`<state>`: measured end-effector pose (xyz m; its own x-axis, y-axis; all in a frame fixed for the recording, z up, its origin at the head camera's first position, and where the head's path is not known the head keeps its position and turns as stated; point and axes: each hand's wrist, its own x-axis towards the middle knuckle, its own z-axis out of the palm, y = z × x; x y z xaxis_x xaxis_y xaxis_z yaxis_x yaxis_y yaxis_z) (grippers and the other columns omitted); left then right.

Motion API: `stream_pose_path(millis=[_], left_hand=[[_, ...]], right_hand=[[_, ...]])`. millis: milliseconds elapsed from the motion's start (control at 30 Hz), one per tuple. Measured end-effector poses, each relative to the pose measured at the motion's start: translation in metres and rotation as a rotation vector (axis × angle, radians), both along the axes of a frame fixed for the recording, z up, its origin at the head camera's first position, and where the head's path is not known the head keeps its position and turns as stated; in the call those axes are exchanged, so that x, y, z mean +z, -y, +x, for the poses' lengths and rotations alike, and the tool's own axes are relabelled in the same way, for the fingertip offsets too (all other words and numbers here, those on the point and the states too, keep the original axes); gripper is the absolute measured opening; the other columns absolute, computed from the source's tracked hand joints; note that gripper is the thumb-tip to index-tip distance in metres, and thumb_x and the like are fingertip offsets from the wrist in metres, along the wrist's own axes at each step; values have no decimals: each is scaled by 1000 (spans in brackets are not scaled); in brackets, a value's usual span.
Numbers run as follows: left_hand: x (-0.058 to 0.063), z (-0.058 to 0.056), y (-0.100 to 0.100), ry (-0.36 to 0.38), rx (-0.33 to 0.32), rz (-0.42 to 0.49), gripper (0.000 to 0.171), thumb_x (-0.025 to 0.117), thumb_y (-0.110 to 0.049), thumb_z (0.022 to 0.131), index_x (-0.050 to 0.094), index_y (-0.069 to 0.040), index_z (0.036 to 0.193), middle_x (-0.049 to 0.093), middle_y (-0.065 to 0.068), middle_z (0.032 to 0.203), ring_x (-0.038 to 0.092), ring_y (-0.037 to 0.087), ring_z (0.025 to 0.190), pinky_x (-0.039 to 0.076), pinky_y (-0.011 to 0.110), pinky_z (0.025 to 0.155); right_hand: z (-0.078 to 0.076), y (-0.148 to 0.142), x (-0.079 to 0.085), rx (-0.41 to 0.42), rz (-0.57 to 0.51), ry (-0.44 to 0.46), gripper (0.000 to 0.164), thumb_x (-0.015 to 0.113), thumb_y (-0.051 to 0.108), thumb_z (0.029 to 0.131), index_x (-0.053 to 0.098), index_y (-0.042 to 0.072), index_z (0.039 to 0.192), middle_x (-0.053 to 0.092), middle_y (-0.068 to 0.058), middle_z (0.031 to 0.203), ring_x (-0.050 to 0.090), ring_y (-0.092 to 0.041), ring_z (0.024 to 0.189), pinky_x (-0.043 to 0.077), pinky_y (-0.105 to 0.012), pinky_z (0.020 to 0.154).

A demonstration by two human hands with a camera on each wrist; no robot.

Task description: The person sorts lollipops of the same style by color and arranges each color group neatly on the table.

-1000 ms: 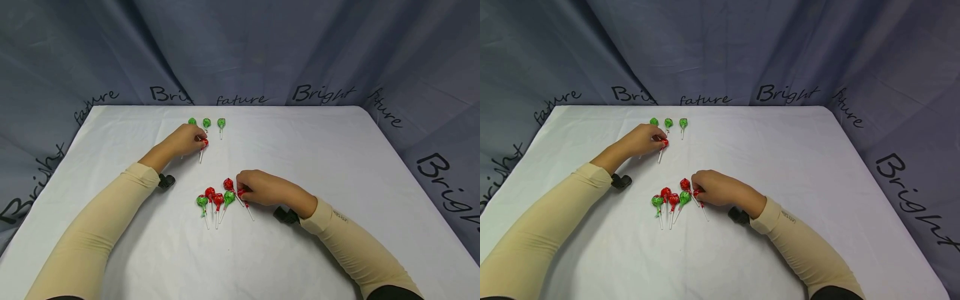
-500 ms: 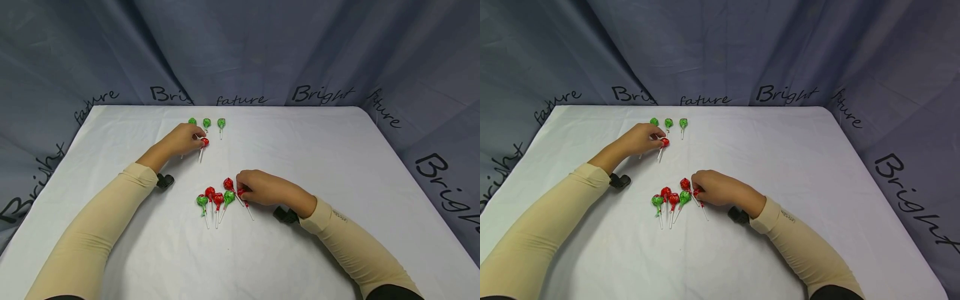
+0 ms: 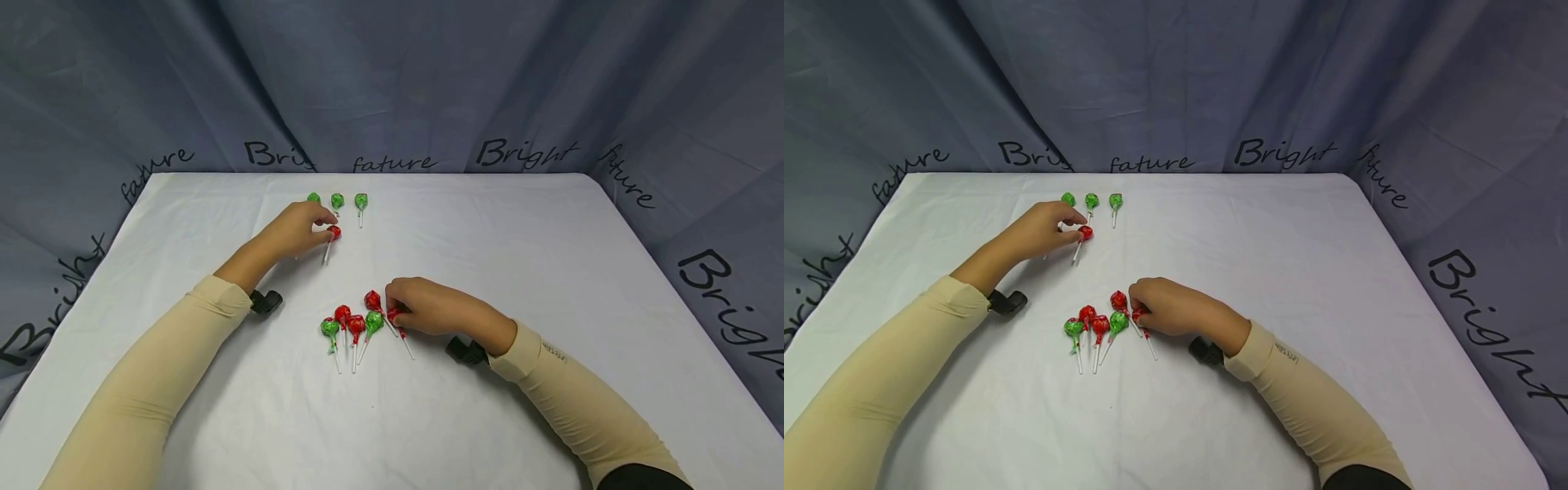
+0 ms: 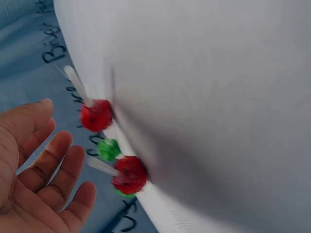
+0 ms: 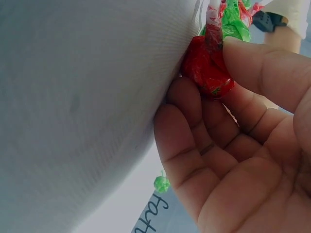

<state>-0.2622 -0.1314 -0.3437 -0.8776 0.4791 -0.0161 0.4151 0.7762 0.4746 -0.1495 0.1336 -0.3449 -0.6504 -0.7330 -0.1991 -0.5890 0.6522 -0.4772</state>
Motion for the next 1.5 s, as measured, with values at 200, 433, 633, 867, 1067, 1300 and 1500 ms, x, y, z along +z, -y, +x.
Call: stream_pose_path(millis=[200, 433, 633, 867, 1067, 1300, 1500], left_hand=[[6, 27, 2, -65, -58, 44, 27, 71, -12, 92, 70, -2, 117, 65, 13, 117, 58, 31, 110, 45, 45, 98], [10, 67, 4, -82, -59, 85, 28, 71, -13, 91, 70, -2, 116, 65, 13, 112, 59, 30, 104, 47, 44, 92], [8, 100, 5, -62, -102, 101, 27, 76, -14, 88, 73, -2, 111, 68, 10, 104, 61, 25, 97, 50, 41, 87], [4, 129, 7, 36, -179, 98, 23, 77, -16, 85, 73, -7, 106, 67, 3, 102, 61, 22, 93, 50, 38, 82], [-1, 136, 7, 59, -186, 76, 19, 79, -17, 83, 74, -9, 99, 66, -2, 95, 59, 17, 86, 49, 35, 79], [-8, 139, 7, 38, -194, 34, 12, 79, -11, 83, 71, -9, 93, 62, -7, 84, 55, 12, 74, 47, 29, 71], [-9, 141, 4, 11, -211, 48, 11, 78, -6, 83, 69, -9, 89, 61, -7, 83, 56, 10, 74, 48, 29, 69]], right_hand=[[0, 1, -1, -4, 7, 7, 16, 69, 10, 93, 57, 15, 84, 52, 5, 82, 48, -11, 76, 43, -26, 67], [-1, 1, 0, -1, 2, 5, 16, 69, 10, 93, 57, 15, 84, 52, 5, 83, 48, -12, 76, 43, -26, 68], [0, 1, -1, -7, -1, 11, 16, 69, 9, 93, 57, 15, 84, 52, 5, 82, 48, -12, 76, 43, -26, 67], [-1, 1, 0, -8, 8, 9, 16, 70, 10, 93, 57, 15, 85, 52, 5, 83, 48, -12, 76, 44, -27, 68], [-1, 1, 0, -18, 7, 25, 16, 70, 11, 93, 57, 15, 85, 52, 5, 83, 48, -12, 76, 43, -27, 67], [-2, 0, -1, -27, -3, 28, 16, 71, 11, 92, 57, 15, 85, 52, 4, 82, 48, -12, 75, 43, -27, 66], [-5, -3, 1, -70, -24, 22, 14, 72, 12, 91, 60, 15, 87, 54, 4, 82, 49, -13, 75, 44, -28, 66]])
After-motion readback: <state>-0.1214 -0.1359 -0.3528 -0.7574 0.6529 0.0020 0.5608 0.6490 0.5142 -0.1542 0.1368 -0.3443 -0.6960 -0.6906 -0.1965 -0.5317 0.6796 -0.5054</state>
